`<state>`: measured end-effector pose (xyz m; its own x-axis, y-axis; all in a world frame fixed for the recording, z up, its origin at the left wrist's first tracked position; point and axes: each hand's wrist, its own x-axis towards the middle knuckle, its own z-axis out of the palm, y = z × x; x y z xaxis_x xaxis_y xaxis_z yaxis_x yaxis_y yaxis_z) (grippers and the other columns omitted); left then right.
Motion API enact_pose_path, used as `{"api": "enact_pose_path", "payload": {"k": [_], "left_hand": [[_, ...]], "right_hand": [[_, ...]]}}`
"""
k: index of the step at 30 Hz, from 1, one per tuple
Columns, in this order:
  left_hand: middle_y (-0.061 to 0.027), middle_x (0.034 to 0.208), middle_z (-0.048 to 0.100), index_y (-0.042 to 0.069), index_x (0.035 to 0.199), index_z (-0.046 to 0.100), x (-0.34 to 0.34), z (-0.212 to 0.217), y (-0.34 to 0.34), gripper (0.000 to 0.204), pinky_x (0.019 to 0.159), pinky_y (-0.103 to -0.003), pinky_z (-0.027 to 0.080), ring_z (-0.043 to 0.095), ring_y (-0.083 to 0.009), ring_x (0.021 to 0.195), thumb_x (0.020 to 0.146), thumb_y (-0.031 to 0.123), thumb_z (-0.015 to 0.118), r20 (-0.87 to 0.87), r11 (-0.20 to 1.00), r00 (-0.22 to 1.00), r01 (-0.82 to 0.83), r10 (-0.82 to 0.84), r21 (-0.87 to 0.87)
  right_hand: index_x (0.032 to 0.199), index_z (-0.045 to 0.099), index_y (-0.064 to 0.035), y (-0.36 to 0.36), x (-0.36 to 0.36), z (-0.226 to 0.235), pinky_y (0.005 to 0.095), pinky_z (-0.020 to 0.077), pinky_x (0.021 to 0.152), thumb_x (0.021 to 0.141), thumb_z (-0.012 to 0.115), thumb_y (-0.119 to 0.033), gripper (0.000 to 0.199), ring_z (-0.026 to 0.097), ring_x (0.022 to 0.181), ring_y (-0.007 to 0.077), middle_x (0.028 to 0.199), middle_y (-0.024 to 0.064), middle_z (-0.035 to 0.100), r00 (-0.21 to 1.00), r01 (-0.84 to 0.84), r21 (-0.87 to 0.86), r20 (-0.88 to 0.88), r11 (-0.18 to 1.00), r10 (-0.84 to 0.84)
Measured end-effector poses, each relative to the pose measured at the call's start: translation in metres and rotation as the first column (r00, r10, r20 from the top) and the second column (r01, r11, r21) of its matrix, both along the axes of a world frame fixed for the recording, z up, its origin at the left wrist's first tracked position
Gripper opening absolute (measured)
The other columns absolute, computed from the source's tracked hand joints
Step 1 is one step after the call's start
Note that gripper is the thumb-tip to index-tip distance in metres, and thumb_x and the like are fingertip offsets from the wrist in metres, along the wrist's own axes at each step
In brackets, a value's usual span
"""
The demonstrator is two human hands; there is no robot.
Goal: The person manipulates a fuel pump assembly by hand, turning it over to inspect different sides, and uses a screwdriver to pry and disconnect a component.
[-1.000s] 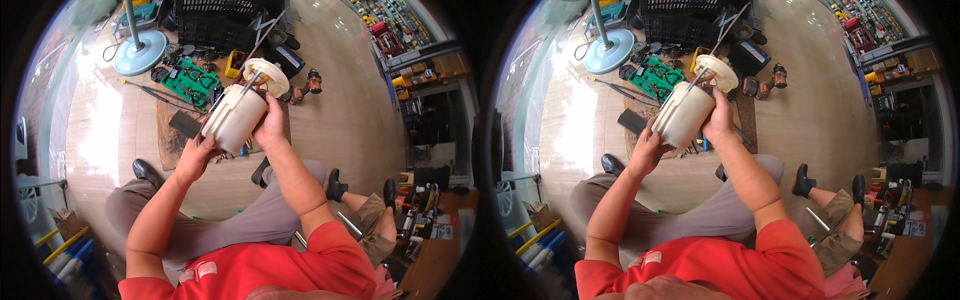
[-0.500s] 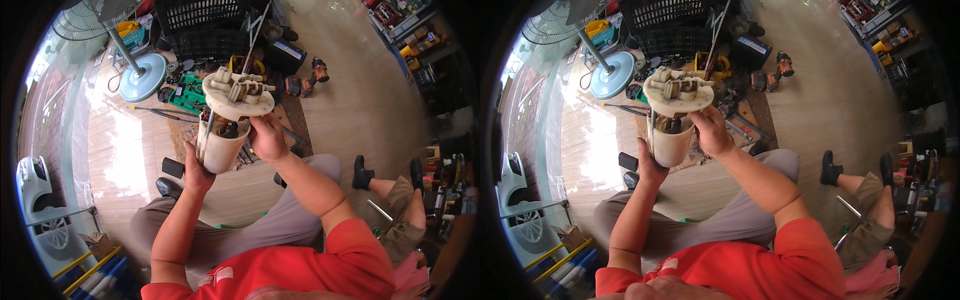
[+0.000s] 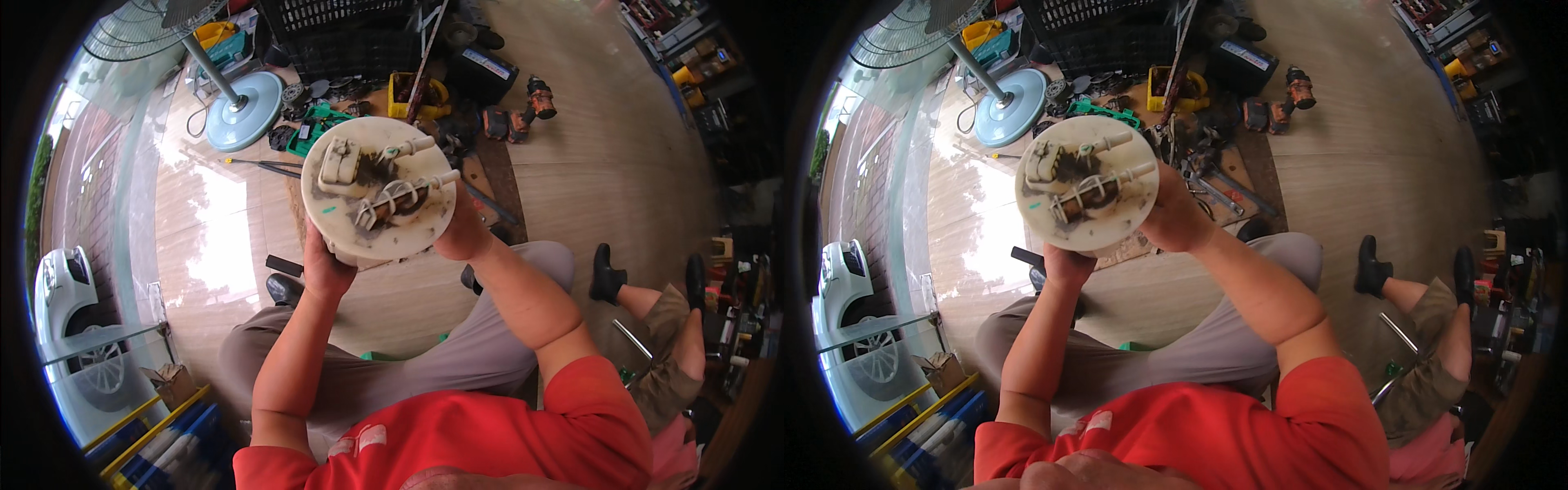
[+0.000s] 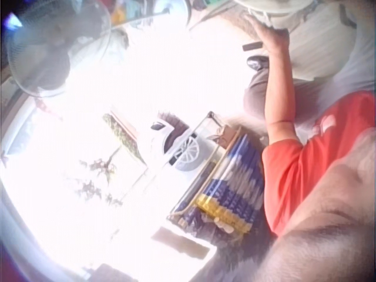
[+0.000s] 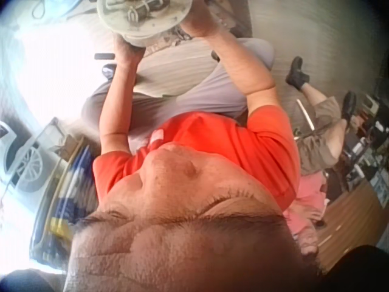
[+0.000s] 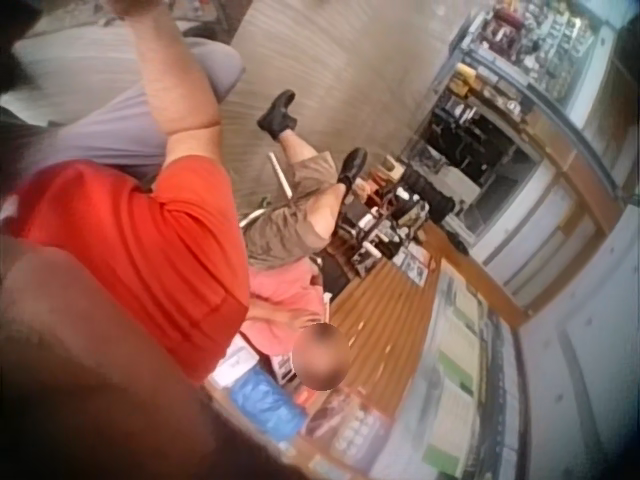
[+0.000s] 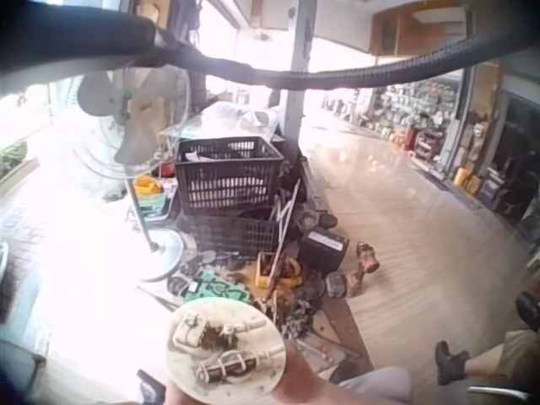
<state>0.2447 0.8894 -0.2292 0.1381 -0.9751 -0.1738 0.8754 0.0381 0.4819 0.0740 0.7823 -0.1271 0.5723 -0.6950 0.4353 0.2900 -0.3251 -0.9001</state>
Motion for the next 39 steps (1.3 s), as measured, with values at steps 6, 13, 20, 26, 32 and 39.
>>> {"api": "enact_pose_path", "payload": {"k": [6,13,20,26,32,39], "left_hand": [[-0.0111,0.148,0.037,0.009,0.149,0.027,-0.009,0.012,0.001,0.063,0.112,-0.043,0.033,0.038,-0.0279,0.136,0.100,0.043,0.044,0.397,0.992,0.910,-0.092,0.120,-0.091],[-0.0198,0.158,0.012,0.007,0.154,-0.005,-0.023,0.025,0.008,0.128,0.114,-0.045,0.027,0.023,-0.0335,0.143,0.068,0.030,0.087,0.883,0.925,0.280,-0.080,0.378,-0.371],[-0.0154,0.156,0.023,0.010,0.155,0.000,-0.022,0.032,0.009,0.105,0.114,-0.038,0.029,0.028,-0.0257,0.143,0.076,-0.013,0.066,0.863,0.987,0.505,0.143,-0.013,-0.069],[-0.0150,0.143,0.045,0.002,0.146,0.035,-0.001,0.015,0.002,0.057,0.109,-0.033,0.035,0.042,-0.0236,0.134,0.092,-0.006,0.050,0.811,0.993,0.583,-0.071,-0.036,0.095],[-0.0206,0.141,0.044,0.000,0.136,0.045,-0.006,0.034,0.009,0.054,0.105,-0.038,0.039,0.047,-0.0301,0.128,0.087,0.010,0.066,0.932,0.982,0.309,-0.035,0.187,-0.186],[-0.0232,0.135,0.045,0.001,0.121,0.053,-0.022,0.040,0.012,0.048,0.103,-0.044,0.040,0.047,-0.0415,0.124,0.079,0.009,0.074,0.955,0.942,0.015,-0.169,0.297,-0.290]], "right_hand": [[0.140,0.041,-0.0086,-0.007,0.005,-0.036,0.0407,0.0463,0.103,0.089,0.068,-0.028,0.061,0.054,0.121,0.0230,0.135,0.0095,0.051,0.933,-0.024,0.606,0.299,0.795,-0.200],[0.133,0.049,-0.0080,-0.044,-0.014,-0.035,0.0451,0.0470,0.103,0.084,0.068,-0.050,0.067,0.055,0.122,0.0294,0.134,0.0173,0.055,0.854,-0.432,0.584,0.511,0.688,0.102],[0.134,0.045,-0.0035,-0.066,-0.034,-0.022,0.0623,0.0412,0.103,0.094,0.051,-0.047,0.059,0.046,0.126,0.0493,0.131,0.0291,0.052,0.712,-0.653,0.431,0.629,0.623,0.310],[0.134,0.043,0.0033,-0.057,-0.036,-0.002,0.0661,0.0419,0.098,0.089,0.044,-0.067,0.084,0.040,0.126,0.0565,0.126,0.0416,0.046,0.742,-0.661,0.583,0.604,0.472,0.291],[0.139,0.039,-0.0013,-0.046,-0.036,-0.020,0.0533,0.0507,0.094,0.092,0.039,-0.065,0.079,0.051,0.120,0.0475,0.127,0.0382,0.049,0.823,-0.562,0.739,0.546,0.372,0.159],[0.140,0.041,-0.0065,-0.059,-0.037,-0.078,0.0475,0.0443,0.103,0.095,0.045,-0.040,0.056,0.053,0.120,0.0293,0.132,0.0142,0.052,0.968,-0.159,0.741,0.248,0.652,-0.045]]}}
